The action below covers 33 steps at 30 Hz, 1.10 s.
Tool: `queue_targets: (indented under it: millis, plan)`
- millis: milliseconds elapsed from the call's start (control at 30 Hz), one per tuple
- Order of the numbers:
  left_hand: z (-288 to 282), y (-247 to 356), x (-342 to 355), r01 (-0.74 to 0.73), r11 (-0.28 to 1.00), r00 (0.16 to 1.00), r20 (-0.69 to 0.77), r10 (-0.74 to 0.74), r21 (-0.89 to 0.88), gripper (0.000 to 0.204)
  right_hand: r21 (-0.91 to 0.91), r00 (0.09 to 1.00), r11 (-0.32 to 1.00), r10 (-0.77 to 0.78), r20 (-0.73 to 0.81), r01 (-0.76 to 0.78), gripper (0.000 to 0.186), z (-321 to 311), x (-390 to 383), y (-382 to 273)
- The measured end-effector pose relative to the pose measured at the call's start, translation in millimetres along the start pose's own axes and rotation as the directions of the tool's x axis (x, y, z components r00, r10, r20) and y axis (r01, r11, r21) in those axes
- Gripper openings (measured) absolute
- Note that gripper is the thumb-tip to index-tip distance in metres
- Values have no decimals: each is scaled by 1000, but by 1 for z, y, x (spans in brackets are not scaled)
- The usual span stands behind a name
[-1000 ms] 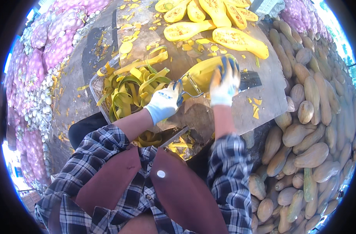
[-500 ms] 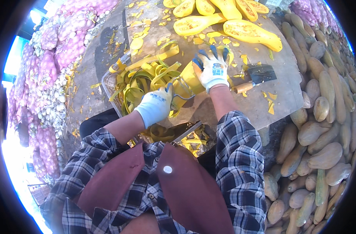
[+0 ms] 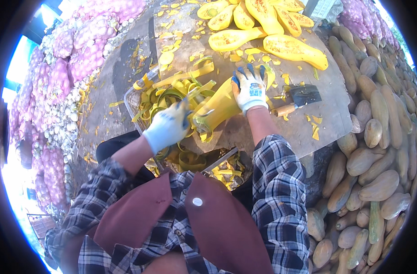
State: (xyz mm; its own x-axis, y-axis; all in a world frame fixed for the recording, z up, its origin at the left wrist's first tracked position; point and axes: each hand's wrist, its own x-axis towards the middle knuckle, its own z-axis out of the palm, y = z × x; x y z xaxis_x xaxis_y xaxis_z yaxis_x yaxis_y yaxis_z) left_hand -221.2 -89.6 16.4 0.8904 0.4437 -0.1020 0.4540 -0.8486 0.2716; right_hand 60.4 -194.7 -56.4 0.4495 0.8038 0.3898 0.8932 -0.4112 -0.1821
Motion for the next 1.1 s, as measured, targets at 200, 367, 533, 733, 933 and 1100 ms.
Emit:
queue_targets:
  millis: [200, 367, 533, 733, 933, 1100]
  plan:
    - [-2, 35, 75, -280, 936, 955, 155, 251, 214, 49, 52, 999, 998, -42, -15, 43, 38, 6, 4, 2]
    - [14, 12, 3, -130, 969, 939, 341, 52, 208, 57, 27, 998, 999, -42, -47, 44, 38, 4, -1, 2]
    - [37, -53, -74, 88, 964, 919, 352, -175, 250, 71, 58, 999, 998, -33, -16, 33, 39, 6, 5, 6]
    - [16, 13, -29, 5, 990, 988, 153, -27, 142, 74, -128, 953, 978, -127, 276, 167, 38, -22, 5, -60]
    - [51, -14, -40, -29, 991, 982, 190, 3, 132, 68, -114, 944, 981, -116, 310, 158, 40, -17, 4, -68]
    - [49, -45, -85, 224, 963, 912, 315, -262, 153, 62, -99, 975, 985, -118, 187, 139, 34, -16, 3, -59]
